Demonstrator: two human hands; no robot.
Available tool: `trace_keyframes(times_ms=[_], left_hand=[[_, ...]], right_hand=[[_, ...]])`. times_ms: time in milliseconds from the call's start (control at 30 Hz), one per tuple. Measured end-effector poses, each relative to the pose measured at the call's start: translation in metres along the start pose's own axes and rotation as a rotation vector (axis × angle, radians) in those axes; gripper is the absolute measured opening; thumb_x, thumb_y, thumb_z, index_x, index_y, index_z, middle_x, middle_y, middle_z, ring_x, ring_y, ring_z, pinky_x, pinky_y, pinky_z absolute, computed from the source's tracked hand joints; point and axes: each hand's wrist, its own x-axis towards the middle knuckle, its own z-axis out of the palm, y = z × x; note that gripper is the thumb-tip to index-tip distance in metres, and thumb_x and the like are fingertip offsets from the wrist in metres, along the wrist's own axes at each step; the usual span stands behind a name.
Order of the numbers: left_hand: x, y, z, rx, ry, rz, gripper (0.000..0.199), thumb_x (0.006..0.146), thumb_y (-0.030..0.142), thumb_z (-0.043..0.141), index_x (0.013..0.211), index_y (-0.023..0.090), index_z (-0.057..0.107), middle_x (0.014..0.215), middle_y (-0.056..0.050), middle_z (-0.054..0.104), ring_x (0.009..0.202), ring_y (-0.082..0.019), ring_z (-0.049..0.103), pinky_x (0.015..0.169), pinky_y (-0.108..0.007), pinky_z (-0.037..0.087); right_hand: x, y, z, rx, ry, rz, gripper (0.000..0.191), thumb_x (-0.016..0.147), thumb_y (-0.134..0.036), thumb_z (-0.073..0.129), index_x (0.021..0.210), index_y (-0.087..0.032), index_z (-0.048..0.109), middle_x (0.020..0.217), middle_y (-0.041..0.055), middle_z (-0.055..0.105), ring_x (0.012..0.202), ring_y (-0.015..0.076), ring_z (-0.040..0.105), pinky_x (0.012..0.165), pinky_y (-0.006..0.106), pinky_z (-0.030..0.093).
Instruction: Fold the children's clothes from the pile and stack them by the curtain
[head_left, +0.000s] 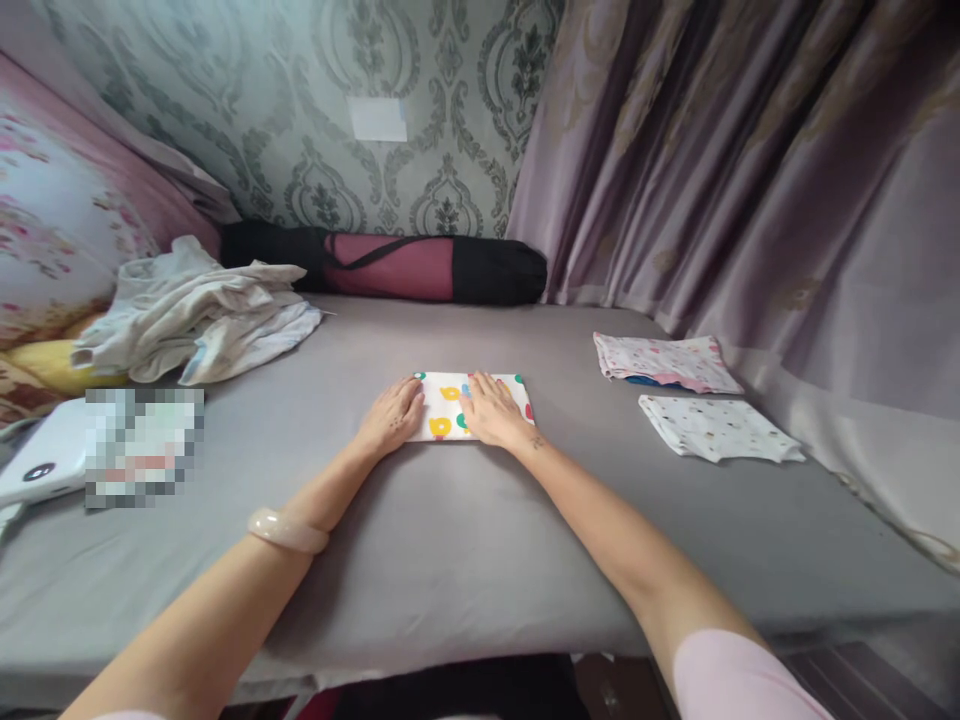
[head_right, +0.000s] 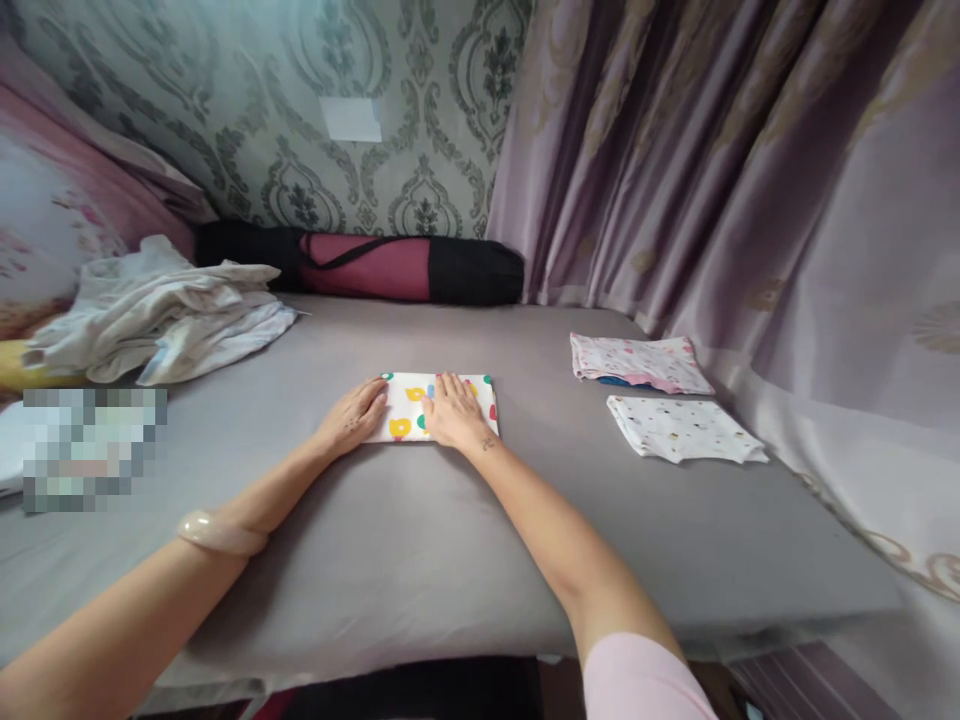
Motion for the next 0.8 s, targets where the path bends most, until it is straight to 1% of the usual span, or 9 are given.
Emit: trace_keyframes(times_ms=[133, 200, 267, 333, 400, 500, 567, 667, 800], left_hand=[[0.001, -0.003, 0.002, -0.024, 0.026, 0.028, 0.053, 0.097, 0.038, 0.026, 0.136, 0.009, 0.049, 0.148, -0.014, 0.048, 0.139, -0.023, 0.040, 0.119, -0.038, 0.027], [0.001, -0.003, 0.002, -0.053, 0.033, 0.031, 0.052, 0.096, 0.037, 0.028, 0.135, 0.011, 0.050, 0.147, -0.014, 0.048, 0.139, -0.023, 0.041, 0.119, -0.040, 0.027], [0.001, -0.002, 0.000, -0.101, 0.047, 0.017, 0.050, 0.096, 0.036, 0.029, 0.134, 0.014, 0.051, 0.147, -0.012, 0.050, 0.139, -0.022, 0.042, 0.118, -0.040, 0.028], [0.001, 0.000, -0.004, -0.164, 0.056, -0.024, 0.048, 0.096, 0.035, 0.029, 0.134, 0.017, 0.052, 0.145, -0.010, 0.052, 0.137, -0.021, 0.044, 0.117, -0.039, 0.030], [0.000, 0.003, -0.009, -0.225, 0.063, -0.096, 0.047, 0.097, 0.033, 0.030, 0.135, 0.017, 0.052, 0.143, -0.010, 0.054, 0.134, -0.021, 0.047, 0.116, -0.038, 0.033], [0.000, 0.008, -0.015, -0.291, 0.086, -0.216, 0.047, 0.096, 0.028, 0.031, 0.136, 0.014, 0.052, 0.142, -0.012, 0.054, 0.133, -0.022, 0.049, 0.114, -0.036, 0.035], [0.000, 0.009, -0.017, -0.319, 0.102, -0.258, 0.047, 0.095, 0.025, 0.033, 0.136, 0.013, 0.052, 0.143, -0.011, 0.054, 0.134, -0.022, 0.048, 0.114, -0.035, 0.035], [0.000, 0.009, -0.018, -0.343, 0.108, -0.259, 0.047, 0.094, 0.024, 0.033, 0.135, 0.014, 0.052, 0.142, -0.010, 0.055, 0.133, -0.022, 0.049, 0.113, -0.035, 0.036], [0.000, 0.008, -0.017, -0.349, 0.115, -0.254, 0.048, 0.093, 0.022, 0.032, 0.135, 0.012, 0.052, 0.142, -0.011, 0.055, 0.132, -0.022, 0.049, 0.114, -0.037, 0.035]], right_hand=[[0.006, -0.021, 0.002, 0.034, 0.042, -0.084, 0.065, 0.101, -0.042, 0.020, 0.150, 0.000, 0.031, 0.158, 0.0188, 0.027, 0.148, 0.0272, 0.021, 0.120, 0.040, 0.013], [0.010, -0.023, 0.007, 0.032, 0.057, -0.077, 0.065, 0.101, -0.040, 0.021, 0.150, 0.000, 0.031, 0.159, 0.0181, 0.026, 0.148, 0.0267, 0.020, 0.120, 0.040, 0.012], [0.012, -0.021, 0.014, 0.023, 0.032, -0.050, 0.064, 0.100, -0.040, 0.021, 0.150, 0.000, 0.031, 0.159, 0.0170, 0.026, 0.148, 0.0263, 0.019, 0.121, 0.040, 0.011], [0.014, -0.016, 0.020, 0.014, -0.012, -0.030, 0.065, 0.100, -0.040, 0.021, 0.151, 0.000, 0.030, 0.159, 0.0159, 0.026, 0.149, 0.0261, 0.017, 0.121, 0.040, 0.010], [0.015, -0.013, 0.020, 0.017, -0.052, -0.023, 0.066, 0.100, -0.041, 0.020, 0.152, -0.001, 0.028, 0.160, 0.0155, 0.024, 0.149, 0.0264, 0.016, 0.121, 0.041, 0.010], [0.019, -0.017, 0.011, 0.028, -0.119, -0.009, 0.066, 0.101, -0.041, 0.019, 0.152, 0.000, 0.026, 0.160, 0.0171, 0.022, 0.149, 0.0283, 0.016, 0.120, 0.042, 0.012], [0.023, -0.025, 0.004, 0.020, -0.147, 0.002, 0.064, 0.100, -0.038, 0.020, 0.151, 0.000, 0.028, 0.159, 0.0181, 0.025, 0.148, 0.0289, 0.019, 0.119, 0.042, 0.015], [0.027, -0.038, 0.001, -0.003, -0.115, -0.030, 0.061, 0.099, -0.034, 0.026, 0.149, 0.001, 0.031, 0.158, 0.0187, 0.028, 0.147, 0.0286, 0.022, 0.119, 0.041, 0.014], [0.027, -0.047, 0.017, -0.008, -0.005, -0.081, 0.062, 0.100, -0.037, 0.024, 0.150, 0.000, 0.031, 0.158, 0.0176, 0.030, 0.147, 0.0274, 0.023, 0.120, 0.042, 0.011]])
